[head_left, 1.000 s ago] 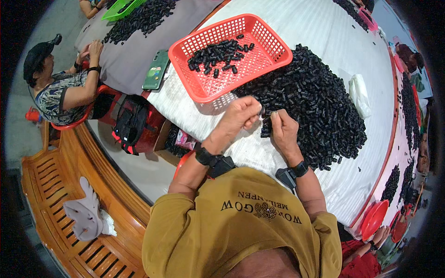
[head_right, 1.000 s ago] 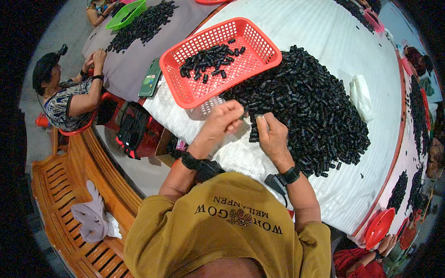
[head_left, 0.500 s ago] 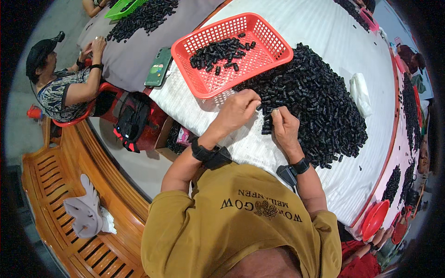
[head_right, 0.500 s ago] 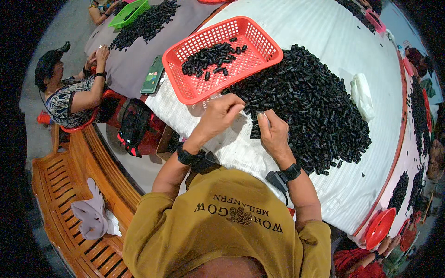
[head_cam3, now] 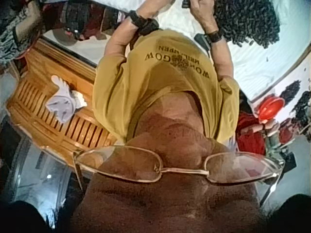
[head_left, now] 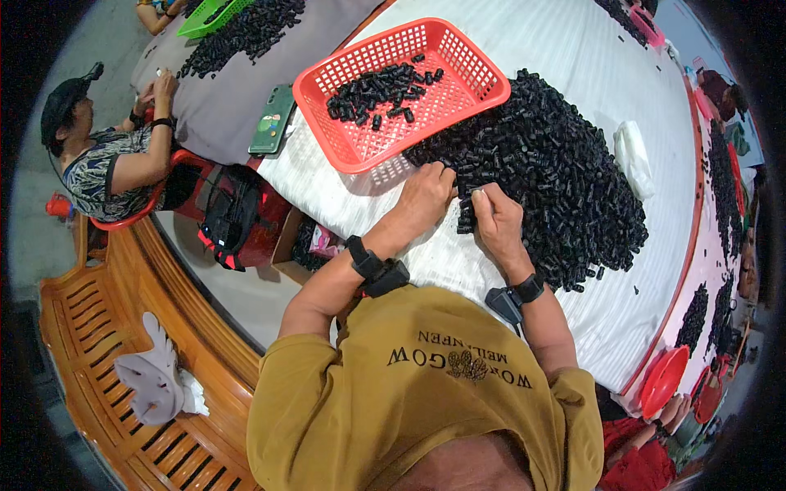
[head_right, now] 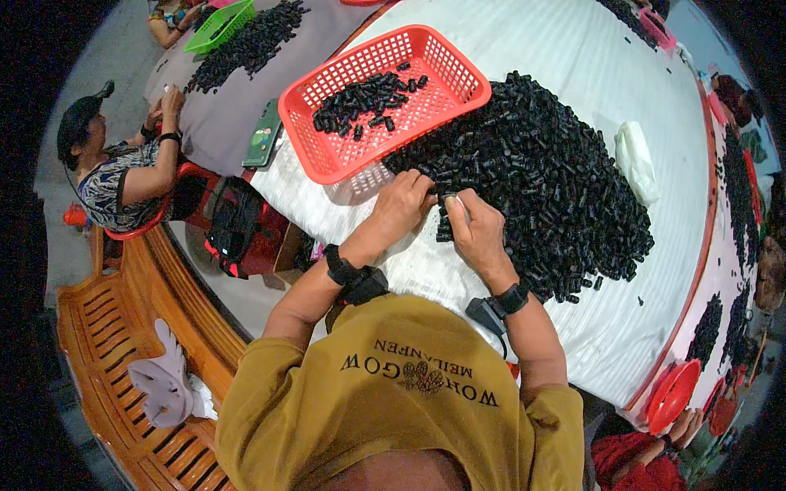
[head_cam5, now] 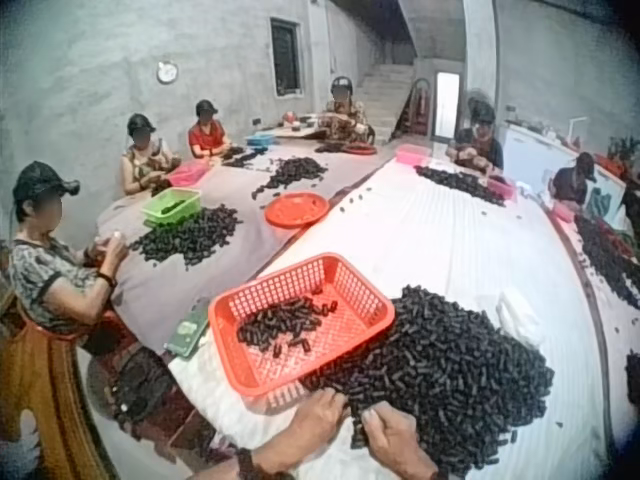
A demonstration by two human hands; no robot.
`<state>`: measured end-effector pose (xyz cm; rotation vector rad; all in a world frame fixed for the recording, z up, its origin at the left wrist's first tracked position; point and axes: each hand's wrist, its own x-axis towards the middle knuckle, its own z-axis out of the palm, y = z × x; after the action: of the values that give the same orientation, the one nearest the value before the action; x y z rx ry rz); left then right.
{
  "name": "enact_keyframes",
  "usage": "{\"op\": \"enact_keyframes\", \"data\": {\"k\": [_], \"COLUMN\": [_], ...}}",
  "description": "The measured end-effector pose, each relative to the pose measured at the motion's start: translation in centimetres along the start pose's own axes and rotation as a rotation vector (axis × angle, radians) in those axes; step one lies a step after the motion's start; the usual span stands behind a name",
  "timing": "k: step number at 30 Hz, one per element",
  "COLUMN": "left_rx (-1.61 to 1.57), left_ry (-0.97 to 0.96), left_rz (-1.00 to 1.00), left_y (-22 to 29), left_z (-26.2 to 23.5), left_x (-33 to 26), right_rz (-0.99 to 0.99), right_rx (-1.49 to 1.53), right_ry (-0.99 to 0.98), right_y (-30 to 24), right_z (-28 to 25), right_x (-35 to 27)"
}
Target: Assembling small black plastic components at a workstation.
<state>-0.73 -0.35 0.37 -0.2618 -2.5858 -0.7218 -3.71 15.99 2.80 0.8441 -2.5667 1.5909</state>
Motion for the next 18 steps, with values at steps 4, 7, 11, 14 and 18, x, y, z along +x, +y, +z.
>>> {"op": "enact_keyframes", "data": {"k": [4, 7, 11, 14, 18], "left_rx": [0.021, 0.008, -0.691, -1.308, -1.698], "left_ry": [-0.015, 0.002, -0.220, -0.255, -0.254], "left_rz": [-0.002, -0.016, -0.525, -0.747, -0.881], "left_y": [-0.1, -0.2, 0.3, 0.5, 1.2], "left_z": [0.1, 0.1, -1.2, -1.3, -1.0], "left_x": [0.1, -0.1, -0.2, -0.2, 0.0], "right_rz": [-0.009, -0.013, 0.131, 0.234, 0.140], "right_rx": [-0.012, -0.004, 0.166, 0.333, 0.188], "right_ry": [0.001, 0.007, 0.016, -0.002, -0.012], "right_y": [-0.2, 0.1, 1.3, 1.1, -0.1], "right_z": [0.0, 0.0, 0.1, 0.0, -0.5], "right_x": [0.1, 0.1, -0.3, -0.3, 0.1]}}
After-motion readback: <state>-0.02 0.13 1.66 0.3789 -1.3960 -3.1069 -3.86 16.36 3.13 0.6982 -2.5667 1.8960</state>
